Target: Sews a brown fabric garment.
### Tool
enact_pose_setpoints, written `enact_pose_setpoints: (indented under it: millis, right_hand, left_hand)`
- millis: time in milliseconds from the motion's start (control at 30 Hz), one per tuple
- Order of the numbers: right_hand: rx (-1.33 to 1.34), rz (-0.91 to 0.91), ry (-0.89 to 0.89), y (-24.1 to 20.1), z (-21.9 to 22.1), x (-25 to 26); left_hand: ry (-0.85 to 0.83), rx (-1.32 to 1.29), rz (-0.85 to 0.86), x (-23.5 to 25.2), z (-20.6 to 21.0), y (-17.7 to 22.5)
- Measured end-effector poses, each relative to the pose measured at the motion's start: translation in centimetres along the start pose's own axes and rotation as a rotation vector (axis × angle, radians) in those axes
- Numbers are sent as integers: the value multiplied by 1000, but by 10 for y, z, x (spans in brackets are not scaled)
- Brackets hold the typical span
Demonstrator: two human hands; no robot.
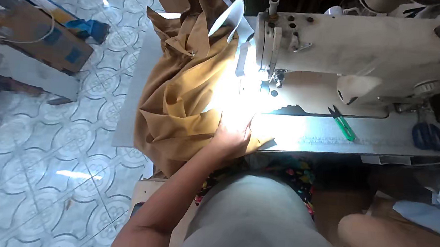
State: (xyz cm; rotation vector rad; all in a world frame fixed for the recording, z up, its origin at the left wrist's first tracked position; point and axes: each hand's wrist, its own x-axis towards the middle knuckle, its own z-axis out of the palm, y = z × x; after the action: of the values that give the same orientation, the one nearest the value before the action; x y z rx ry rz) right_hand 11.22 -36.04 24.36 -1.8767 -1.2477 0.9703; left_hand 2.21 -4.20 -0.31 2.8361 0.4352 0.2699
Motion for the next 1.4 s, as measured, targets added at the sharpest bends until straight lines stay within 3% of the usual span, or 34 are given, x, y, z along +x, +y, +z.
enact_pose_setpoints:
  millis: [67,100,133,167,233,300,367,500,600,733,867,1000,1200,1400]
  right_hand:
    - [-6,-342,526,10,41,52]
    - [72,-491,654,23,60,92]
    - [106,-551,687,36,74,131]
    - [105,-507,676,54,86,166]
    - [-44,-213,613,89,103,209]
    - [-168,-13,591,115,115,228]
    - [-229,52,592,128,122,237]
    - [-282,-3,652,134,126,244]
    - [-257,12,664,137,127,249]
    - [-302,-7,653,139,127,251]
    - [-408,-104,661,141,128,251]
    - [-491,-187,660,145,126,255]
    - [-502,38,670,144,119,257]
    - [-543,59,662,141,111,257]
  left_hand:
    - [-89,-82,-5,-2,-25,15]
    - [-143,-190,-9,-1,-44,24]
    - [-49,-274,7,-1,-45,24]
    - [-133,-232,-4,6,-58,25]
    - [-406,-24,28,28,-70,11]
    - [-433,7,153,50,-69,-9]
    - [-400,4,273,62,-70,-26]
    - [-316,-196,464,101,-37,-63]
    - [-233,-396,468,98,-27,-78]
    - [-224,-474,484,96,-20,-95]
    - [-253,-403,498,98,-22,-99]
    - [-127,-395,569,94,-21,-92]
    - [-36,-397,547,97,-14,-84]
    - [87,-281,512,99,-4,-76]
